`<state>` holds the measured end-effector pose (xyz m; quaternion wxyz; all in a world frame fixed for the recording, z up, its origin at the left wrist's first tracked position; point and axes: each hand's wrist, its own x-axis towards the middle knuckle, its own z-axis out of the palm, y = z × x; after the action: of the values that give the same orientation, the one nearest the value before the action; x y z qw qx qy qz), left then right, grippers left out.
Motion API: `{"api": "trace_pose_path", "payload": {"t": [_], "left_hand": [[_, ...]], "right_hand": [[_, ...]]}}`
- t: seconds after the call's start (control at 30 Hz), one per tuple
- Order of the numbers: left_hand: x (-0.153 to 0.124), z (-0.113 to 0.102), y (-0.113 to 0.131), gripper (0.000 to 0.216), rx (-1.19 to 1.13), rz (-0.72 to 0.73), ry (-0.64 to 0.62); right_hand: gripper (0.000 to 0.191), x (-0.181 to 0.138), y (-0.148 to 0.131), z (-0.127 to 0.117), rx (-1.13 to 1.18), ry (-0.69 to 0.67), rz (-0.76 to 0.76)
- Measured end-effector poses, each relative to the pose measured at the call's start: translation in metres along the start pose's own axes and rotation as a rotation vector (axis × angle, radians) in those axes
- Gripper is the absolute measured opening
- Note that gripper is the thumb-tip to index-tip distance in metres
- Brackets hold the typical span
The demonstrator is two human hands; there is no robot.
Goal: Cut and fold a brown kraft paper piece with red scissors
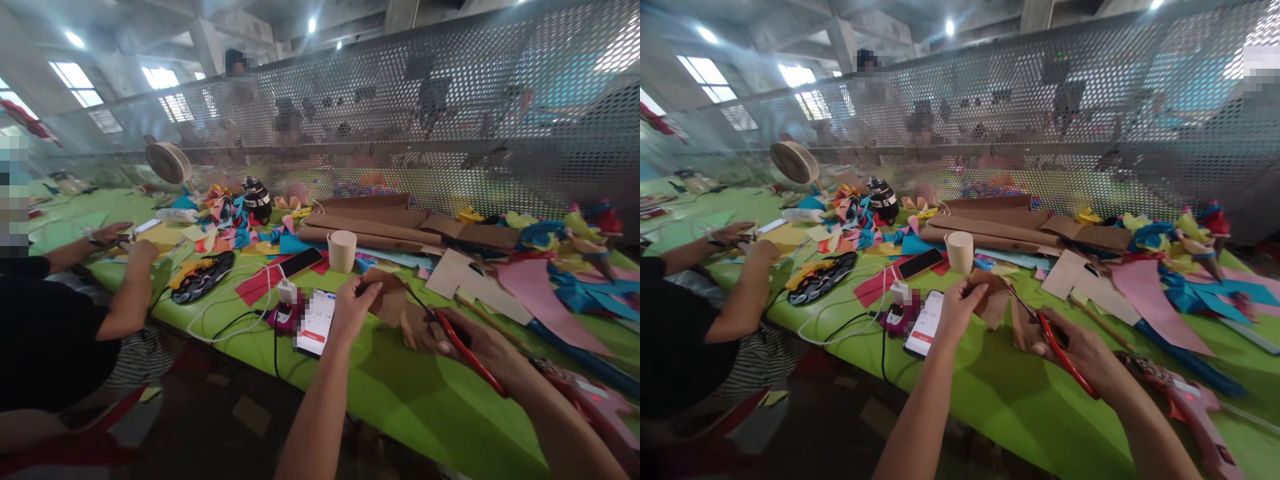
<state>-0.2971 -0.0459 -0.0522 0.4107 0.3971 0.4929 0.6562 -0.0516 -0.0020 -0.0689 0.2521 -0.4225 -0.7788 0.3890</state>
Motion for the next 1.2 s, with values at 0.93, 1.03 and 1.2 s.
{"api": "trace_pose_path", "payload": {"t": [0.93,1.03,1.2], "left_hand": [[0.002,0.005,-0.010,0.026,-0.007,0.010,0.068],[0.004,0.006,-0.014,0.024,-0.011,0.002,0.098],[0.007,0.010,-0.018,0.028,-0.092,-0.047,0.180]], "right_hand": [[0.057,-0.002,0.009,0.006,0.048,0.079,-0.006],[0.056,-0.005,0.000,0.013,0.062,0.082,0.003],[0.060,-0.005,-0.013,0.025,0.086,0.057,0.044]]}}
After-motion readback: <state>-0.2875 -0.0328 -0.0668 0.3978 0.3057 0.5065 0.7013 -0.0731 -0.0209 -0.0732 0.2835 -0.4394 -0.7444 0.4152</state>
